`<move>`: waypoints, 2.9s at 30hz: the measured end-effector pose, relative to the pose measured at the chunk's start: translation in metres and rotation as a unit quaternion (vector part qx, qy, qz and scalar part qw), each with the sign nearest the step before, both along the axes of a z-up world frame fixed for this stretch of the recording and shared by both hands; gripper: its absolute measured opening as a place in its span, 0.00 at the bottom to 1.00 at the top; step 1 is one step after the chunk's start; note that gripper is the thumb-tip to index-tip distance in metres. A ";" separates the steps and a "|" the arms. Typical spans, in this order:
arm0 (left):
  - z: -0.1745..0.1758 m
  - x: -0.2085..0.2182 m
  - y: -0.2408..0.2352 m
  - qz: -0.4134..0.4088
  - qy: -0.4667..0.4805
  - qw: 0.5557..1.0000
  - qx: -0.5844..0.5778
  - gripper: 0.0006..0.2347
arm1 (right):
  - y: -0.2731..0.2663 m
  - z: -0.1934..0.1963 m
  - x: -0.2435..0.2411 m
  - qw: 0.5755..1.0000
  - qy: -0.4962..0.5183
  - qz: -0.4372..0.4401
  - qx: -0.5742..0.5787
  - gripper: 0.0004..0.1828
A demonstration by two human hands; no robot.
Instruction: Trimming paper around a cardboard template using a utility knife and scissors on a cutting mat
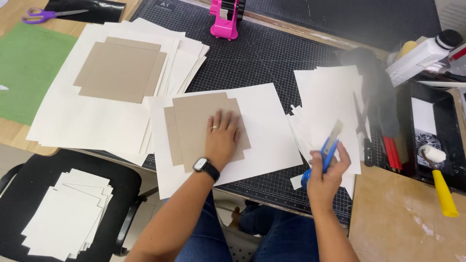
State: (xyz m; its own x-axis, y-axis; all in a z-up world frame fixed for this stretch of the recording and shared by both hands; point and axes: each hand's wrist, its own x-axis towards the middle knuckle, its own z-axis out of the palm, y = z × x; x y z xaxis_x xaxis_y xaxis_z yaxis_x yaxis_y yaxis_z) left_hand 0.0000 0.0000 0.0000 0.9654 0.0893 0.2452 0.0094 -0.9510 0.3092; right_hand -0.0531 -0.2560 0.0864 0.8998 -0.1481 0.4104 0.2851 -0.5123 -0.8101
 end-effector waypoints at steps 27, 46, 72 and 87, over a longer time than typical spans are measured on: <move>-0.011 0.000 -0.002 0.012 0.025 1.000 -0.001 0.19 | 0.137 -0.003 0.119 0.841 0.266 0.219 -0.417 0.25; -0.014 0.005 -0.003 0.008 -0.006 1.000 0.004 0.19 | 0.131 -0.010 0.138 0.822 0.277 0.260 -0.425 0.24; -0.011 0.002 -0.005 0.009 0.029 1.000 0.000 0.18 | 0.082 0.026 0.030 0.809 0.329 0.275 -0.402 0.25; -0.028 0.003 -0.006 0.020 -0.137 0.990 -0.008 0.15 | 0.018 -0.020 -0.042 0.783 0.306 0.257 -0.476 0.35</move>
